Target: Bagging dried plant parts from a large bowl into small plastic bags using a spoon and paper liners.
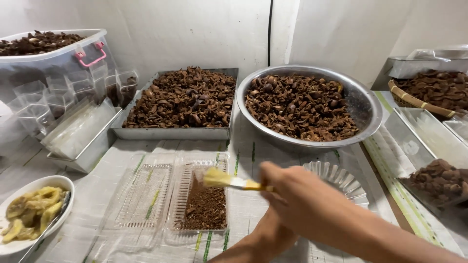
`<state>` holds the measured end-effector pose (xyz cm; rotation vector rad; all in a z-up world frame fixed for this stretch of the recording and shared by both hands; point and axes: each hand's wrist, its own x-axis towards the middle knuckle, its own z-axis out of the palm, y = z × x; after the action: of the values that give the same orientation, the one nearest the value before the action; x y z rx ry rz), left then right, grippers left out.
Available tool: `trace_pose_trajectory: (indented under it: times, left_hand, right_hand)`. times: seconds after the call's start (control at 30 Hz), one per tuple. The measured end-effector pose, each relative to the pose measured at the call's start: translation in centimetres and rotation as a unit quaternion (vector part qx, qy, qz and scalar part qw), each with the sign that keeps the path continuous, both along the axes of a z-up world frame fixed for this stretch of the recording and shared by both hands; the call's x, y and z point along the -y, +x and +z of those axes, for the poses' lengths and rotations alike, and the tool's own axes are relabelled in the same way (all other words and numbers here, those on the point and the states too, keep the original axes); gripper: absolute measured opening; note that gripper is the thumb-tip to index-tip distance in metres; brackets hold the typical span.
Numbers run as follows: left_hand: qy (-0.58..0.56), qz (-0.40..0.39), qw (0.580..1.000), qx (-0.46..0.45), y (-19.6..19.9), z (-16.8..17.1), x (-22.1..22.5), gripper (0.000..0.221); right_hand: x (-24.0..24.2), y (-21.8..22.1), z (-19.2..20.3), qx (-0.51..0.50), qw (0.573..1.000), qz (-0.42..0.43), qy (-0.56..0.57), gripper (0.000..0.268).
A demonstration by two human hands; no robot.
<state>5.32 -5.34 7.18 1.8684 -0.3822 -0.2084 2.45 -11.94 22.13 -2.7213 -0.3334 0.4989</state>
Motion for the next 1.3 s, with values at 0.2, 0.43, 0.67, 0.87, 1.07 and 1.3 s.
trace_pose_trajectory:
  times: [0.2, 0.43, 0.67, 0.87, 1.07, 1.3]
  left_hand:
    - [-0.008, -0.018, 1.000, -0.004, 0.4, -1.3, -0.4, 0.034]
    - [-0.010, -0.053, 0.998, -0.009, 0.7, -2.3, -0.8, 0.046]
    - [-0.077, -0.018, 0.988, -0.130, 1.8, -2.8, -0.2, 0.043]
    - [-0.142, 0.102, 0.972, -0.159, 5.8, -8.9, 2.5, 0.041]
    - [-0.140, 0.106, 0.979, -0.099, 6.8, -9.7, 3.0, 0.037]
    - [-0.069, 0.065, 0.995, -0.031, 2.1, -2.6, -0.2, 0.012]
  right_hand:
    - [-6.4, 5.2, -3.9, 0.053, 0.978, 0.166, 0.113, 0.014]
    - [-10.0, 5.2, -4.6, 0.044, 0.977, 0.201, 0.056, 0.012]
    - [-10.2, 6.5, -6.6, 0.111, 0.962, 0.241, 0.060, 0.021]
    - [-10.5, 6.1, -6.7, 0.075, 0.971, 0.217, 0.063, 0.022]
    - [-7.8, 5.1, -3.8, 0.079, 0.971, 0.207, 0.087, 0.017]
    - [1.2, 2.3, 4.2, 0.059, 0.997, -0.011, 0.055, 0.016]
